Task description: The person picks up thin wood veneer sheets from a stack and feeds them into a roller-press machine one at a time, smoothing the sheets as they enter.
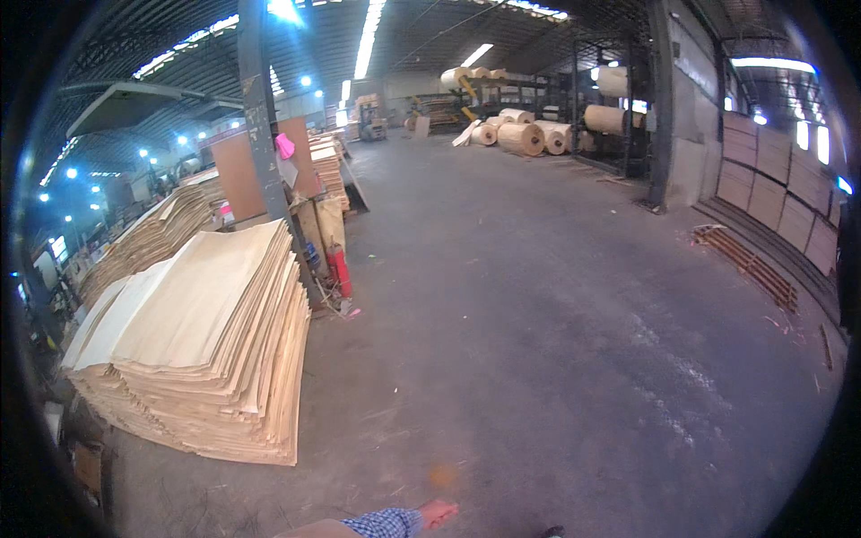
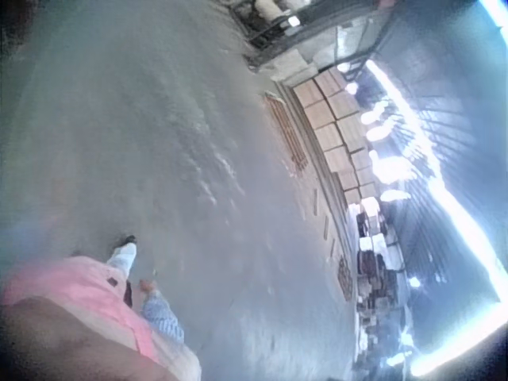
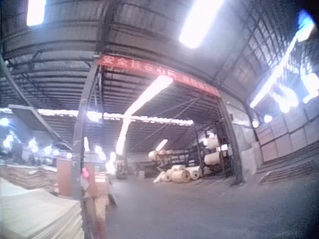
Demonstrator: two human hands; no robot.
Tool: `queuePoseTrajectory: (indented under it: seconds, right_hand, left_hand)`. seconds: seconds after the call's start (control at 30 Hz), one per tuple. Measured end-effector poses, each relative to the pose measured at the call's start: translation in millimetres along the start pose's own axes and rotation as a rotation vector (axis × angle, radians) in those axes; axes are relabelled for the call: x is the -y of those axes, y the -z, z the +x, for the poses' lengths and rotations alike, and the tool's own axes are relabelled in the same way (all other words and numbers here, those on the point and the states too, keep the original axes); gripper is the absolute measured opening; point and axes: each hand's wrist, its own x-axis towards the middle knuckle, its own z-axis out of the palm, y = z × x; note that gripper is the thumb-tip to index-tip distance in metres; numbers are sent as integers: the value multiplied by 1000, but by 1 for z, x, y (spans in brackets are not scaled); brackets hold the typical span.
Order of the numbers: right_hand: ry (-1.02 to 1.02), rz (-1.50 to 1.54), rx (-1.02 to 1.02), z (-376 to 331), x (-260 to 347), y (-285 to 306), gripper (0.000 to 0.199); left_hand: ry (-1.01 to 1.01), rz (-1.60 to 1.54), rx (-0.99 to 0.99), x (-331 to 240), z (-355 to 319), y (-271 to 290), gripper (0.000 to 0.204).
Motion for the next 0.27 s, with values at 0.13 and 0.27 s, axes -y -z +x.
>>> queuePoseTrajectory:
  seconds: [0.13,0.27]
  right_hand:
    - [235,-198,80,87,-19,11,17]
    - [486,-381,179,203,14,14,20]
  left_hand:
    - [111,-170,-268,95,1,55,38]
    - [89,-359,-388,158,-11,71,41]
